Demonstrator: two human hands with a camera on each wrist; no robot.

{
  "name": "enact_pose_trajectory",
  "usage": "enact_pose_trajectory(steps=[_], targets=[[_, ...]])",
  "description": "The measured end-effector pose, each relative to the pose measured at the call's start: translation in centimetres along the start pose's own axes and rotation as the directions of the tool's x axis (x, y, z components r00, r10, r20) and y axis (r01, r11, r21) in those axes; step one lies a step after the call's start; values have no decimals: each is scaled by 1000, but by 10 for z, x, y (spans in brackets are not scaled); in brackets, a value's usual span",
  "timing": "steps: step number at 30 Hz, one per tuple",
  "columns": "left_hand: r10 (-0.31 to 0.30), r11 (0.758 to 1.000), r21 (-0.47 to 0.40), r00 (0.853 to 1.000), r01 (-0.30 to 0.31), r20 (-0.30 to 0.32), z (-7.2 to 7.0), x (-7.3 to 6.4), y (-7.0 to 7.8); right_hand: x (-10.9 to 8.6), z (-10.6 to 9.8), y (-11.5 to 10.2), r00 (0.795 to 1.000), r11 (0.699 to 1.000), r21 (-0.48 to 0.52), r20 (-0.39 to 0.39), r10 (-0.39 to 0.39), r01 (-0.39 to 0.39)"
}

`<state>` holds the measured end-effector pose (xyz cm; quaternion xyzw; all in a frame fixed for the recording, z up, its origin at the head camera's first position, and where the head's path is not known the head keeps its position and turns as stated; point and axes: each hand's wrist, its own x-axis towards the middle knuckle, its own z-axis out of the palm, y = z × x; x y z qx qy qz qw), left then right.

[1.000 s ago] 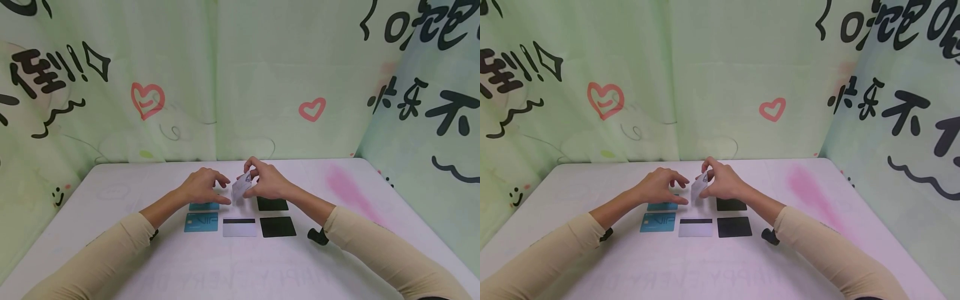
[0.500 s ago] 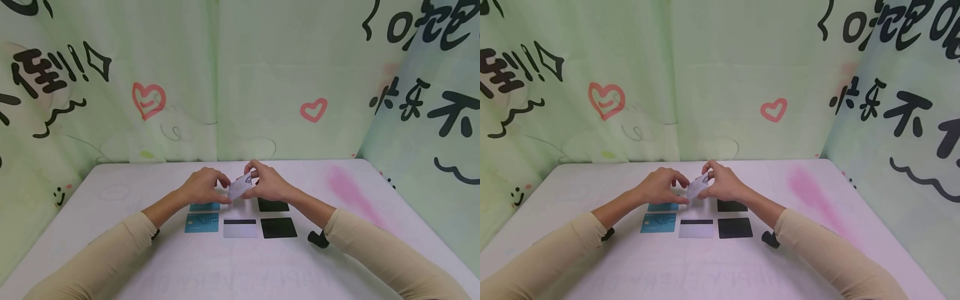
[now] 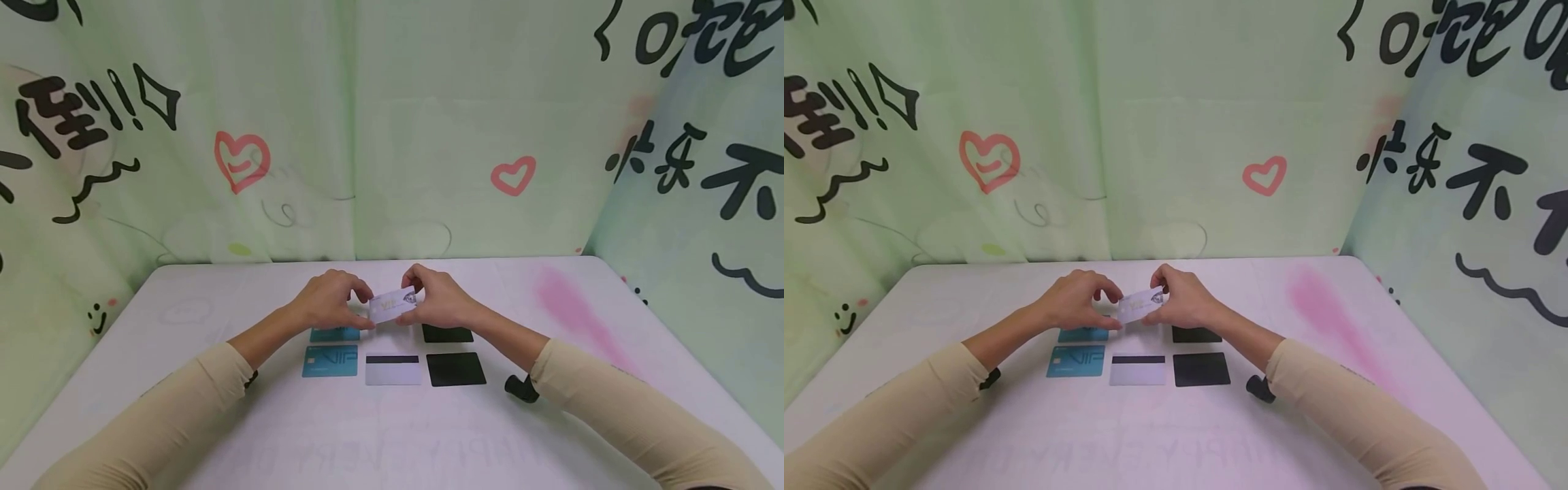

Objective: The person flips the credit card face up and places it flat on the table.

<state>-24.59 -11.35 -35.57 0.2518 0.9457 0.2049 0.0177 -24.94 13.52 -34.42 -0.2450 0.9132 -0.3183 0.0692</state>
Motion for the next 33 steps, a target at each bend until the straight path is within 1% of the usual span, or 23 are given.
enact_pose_trajectory(steps=[11, 21, 27, 33], targets=[[-11, 1000, 15, 1000, 11, 25, -1, 2, 1, -2, 0, 3, 999, 998, -57, 25, 22, -20], [-38, 999, 36, 996, 36, 75, 1, -1, 3, -3, 2, 6, 998, 996, -91, 66, 20, -14], [-23, 998, 67, 996, 18, 81, 3, 0, 3, -2, 4, 9, 997, 994, -108, 77, 18, -10], [-24, 996, 87, 994, 15, 108, 4, -2, 3, -2, 7, 12, 994, 992, -122, 106, 27, -14]])
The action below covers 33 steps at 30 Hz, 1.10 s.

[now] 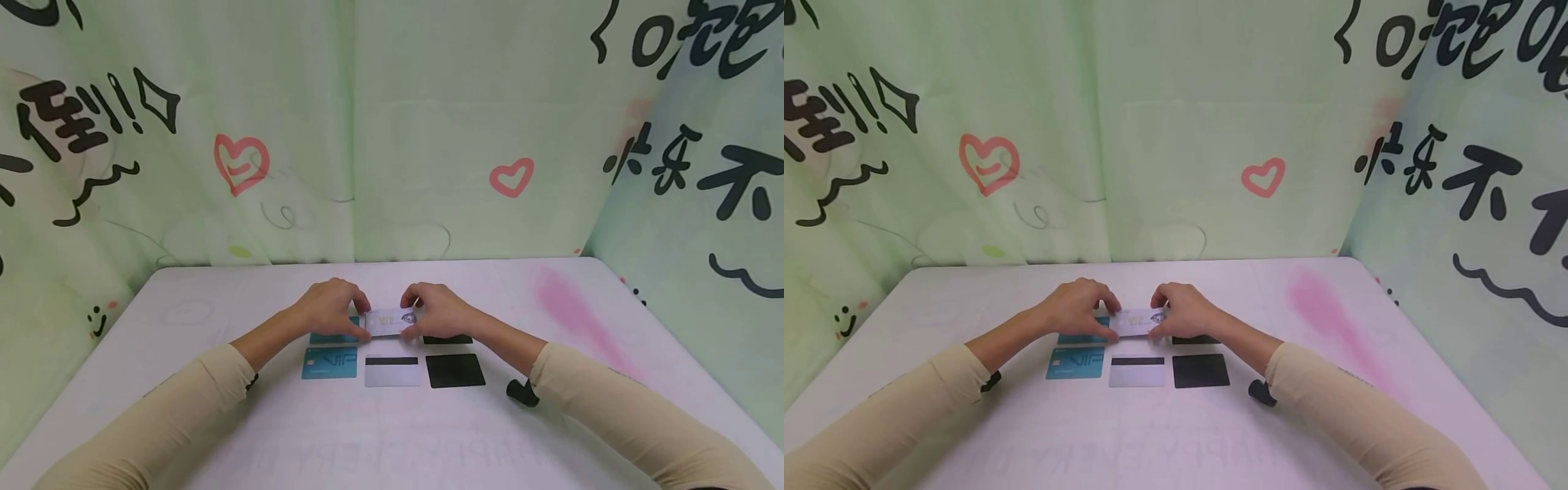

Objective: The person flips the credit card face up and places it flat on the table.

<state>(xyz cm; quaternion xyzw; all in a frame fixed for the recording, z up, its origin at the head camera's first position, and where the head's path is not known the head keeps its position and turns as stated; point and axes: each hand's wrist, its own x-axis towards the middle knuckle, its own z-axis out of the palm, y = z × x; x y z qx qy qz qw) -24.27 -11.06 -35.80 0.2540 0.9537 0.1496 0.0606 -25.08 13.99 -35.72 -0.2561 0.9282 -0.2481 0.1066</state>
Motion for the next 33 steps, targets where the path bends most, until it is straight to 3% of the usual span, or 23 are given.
enact_pose_trajectory(steps=[11, 21, 33], targets=[[-2, 1000, 19, 1000, 2, 0, 6, 0, 2, 1, 5, 5, 1000, 999, -48, 0, -26, 26], [9, 999, 47, 1000, -8, -1, 8, 2, 2, 1, 5, 4, 995, 988, -115, 2, -102, 102], [-14, 999, 36, 1000, 14, -4, 9, 1, 2, 0, 5, 1, 997, 988, -140, 9, -73, 73]])
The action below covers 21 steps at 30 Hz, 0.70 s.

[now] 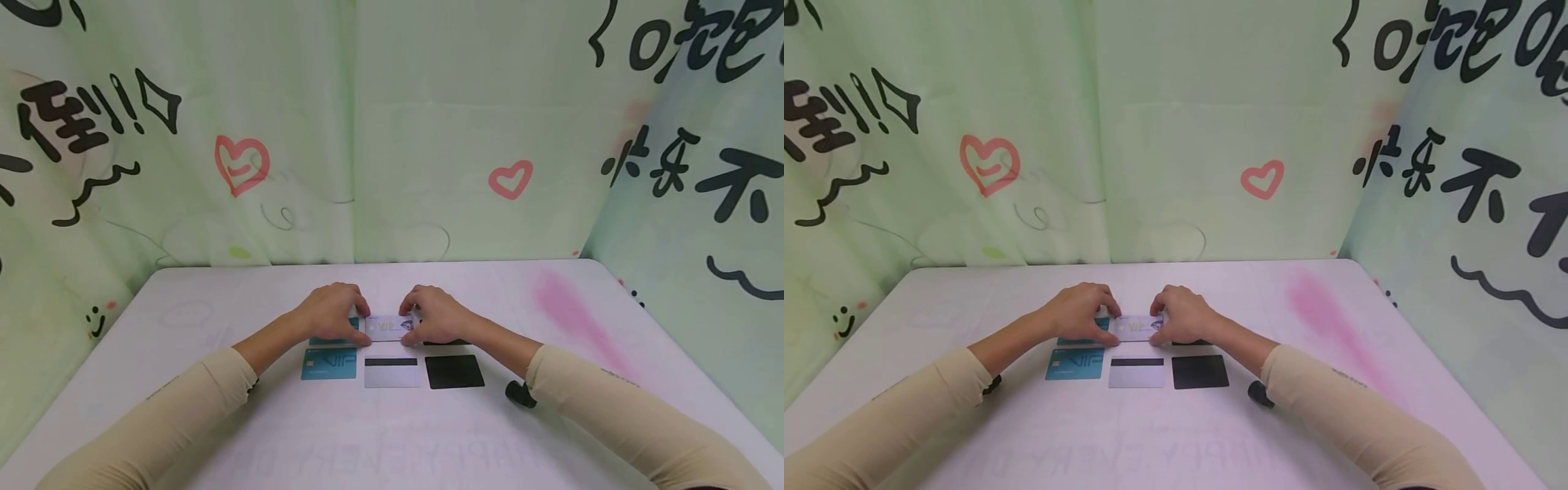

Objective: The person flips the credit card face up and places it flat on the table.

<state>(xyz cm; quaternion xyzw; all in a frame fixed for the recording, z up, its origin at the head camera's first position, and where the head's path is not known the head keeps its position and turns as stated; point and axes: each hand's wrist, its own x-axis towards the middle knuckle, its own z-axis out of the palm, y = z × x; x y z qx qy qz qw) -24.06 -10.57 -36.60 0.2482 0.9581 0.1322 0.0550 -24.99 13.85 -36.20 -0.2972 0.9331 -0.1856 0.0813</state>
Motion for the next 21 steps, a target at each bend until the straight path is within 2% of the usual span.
enact_pose_trajectory(steps=[9, 21], targets=[[-10, 1000, -5, 1000, 10, 4, 0, 0, -1, 1, -2, -3, 1000, 1000, -11, 12, 16, -16], [12, 1000, -7, 1000, -12, 0, 0, 0, -3, 1, -1, -3, 1000, 1000, -18, 19, 14, -14]])
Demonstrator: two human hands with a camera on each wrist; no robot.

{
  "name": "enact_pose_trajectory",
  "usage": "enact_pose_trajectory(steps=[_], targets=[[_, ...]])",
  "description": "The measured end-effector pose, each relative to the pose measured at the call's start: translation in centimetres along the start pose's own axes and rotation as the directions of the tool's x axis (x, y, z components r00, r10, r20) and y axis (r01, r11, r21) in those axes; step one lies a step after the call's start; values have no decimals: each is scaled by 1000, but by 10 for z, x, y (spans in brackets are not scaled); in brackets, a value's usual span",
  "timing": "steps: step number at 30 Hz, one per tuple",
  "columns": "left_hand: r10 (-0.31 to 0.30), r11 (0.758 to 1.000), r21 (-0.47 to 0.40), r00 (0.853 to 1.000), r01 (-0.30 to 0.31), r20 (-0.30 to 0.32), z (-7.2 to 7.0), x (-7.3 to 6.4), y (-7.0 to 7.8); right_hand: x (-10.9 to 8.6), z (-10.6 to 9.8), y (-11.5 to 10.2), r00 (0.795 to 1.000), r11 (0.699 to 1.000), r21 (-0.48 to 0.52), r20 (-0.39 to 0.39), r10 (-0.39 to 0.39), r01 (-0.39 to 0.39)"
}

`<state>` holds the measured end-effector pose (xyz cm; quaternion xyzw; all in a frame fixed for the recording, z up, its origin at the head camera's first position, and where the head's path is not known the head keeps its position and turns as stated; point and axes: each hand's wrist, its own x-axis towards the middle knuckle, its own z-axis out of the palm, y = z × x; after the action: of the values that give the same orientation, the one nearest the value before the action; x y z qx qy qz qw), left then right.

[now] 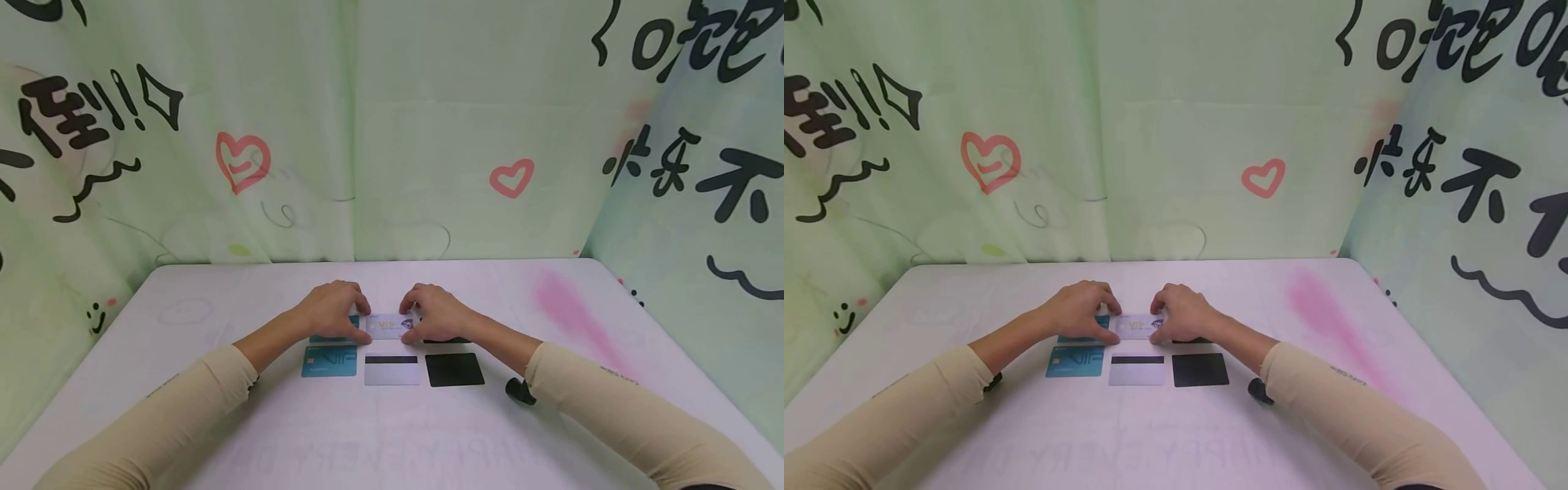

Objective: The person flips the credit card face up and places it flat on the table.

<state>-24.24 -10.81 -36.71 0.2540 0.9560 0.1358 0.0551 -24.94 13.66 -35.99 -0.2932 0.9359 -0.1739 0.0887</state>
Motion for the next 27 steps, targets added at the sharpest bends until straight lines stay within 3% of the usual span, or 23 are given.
enact_pose_trajectory(steps=[12, 19, 27], targets=[[1, 1000, 8, 1000, -1, 5, -2, -1, 2, 0, -2, -1, 1000, 1000, 0, 2, 2, -2], [21, 999, 34, 999, -21, -24, -2, -8, 6, -4, -1, 1, 1000, 1000, 24, 8, -11, 11], [43, 999, 10, 998, -42, -56, -5, -17, 12, -13, -3, -1, 998, 999, 38, -60, -33, 35]])
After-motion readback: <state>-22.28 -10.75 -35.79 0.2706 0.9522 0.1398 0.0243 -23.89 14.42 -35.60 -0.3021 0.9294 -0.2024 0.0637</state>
